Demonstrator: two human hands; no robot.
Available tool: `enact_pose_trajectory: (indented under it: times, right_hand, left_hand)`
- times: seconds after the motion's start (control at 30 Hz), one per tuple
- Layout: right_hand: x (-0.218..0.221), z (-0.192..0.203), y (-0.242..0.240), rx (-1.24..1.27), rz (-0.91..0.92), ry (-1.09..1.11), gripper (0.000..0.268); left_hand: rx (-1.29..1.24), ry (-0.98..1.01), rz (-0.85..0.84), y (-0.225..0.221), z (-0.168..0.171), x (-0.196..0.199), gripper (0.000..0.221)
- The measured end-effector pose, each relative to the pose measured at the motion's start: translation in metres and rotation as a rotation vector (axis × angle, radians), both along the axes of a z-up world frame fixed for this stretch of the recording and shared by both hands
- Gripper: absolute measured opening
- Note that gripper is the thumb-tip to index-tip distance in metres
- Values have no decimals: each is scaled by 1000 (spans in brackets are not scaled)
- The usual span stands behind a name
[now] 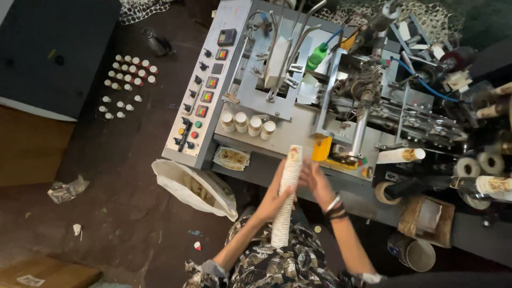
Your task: The worker is collecting stacks of paper cups from a manufacturing machine and packaging them into plastic bags.
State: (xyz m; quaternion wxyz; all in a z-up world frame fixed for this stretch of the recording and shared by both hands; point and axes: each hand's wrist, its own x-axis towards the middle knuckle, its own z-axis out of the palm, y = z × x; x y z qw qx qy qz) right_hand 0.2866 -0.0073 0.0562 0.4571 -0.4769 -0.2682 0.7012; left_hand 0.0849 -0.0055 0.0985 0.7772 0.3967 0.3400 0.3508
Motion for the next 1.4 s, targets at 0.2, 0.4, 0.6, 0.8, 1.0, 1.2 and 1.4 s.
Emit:
enact_pose_trajectory:
  times: [0.2, 0.4, 0.6, 0.8, 1.0, 1.2, 1.4]
  right_hand:
    - [-5, 31, 31, 3, 37, -121, 52]
    - [-2, -8, 8, 33, 186, -67, 56]
    - [-11, -26, 1, -81, 79, -64, 56]
    - [-28, -58, 37, 191, -173, -159, 55]
    - [-28, -122, 89, 467, -305, -1144, 47]
    - [-49, -133, 108, 522, -252, -1231, 51]
    - [-53, -112, 113, 494, -223, -1203, 52]
  left_hand:
    - [789, 182, 54, -37, 1, -18, 87]
    - [163, 131, -84, -39, -25, -30, 90]
    - [-83, 17, -49, -22, -12, -45, 81]
    - [-259, 27, 25, -8, -27, -64, 72]
    - [-435, -40, 207, -4, -42, -91, 67]
    - [-404, 57, 283, -4, -44, -98, 64]
    - [-409, 43, 282, -3, -50, -91, 62]
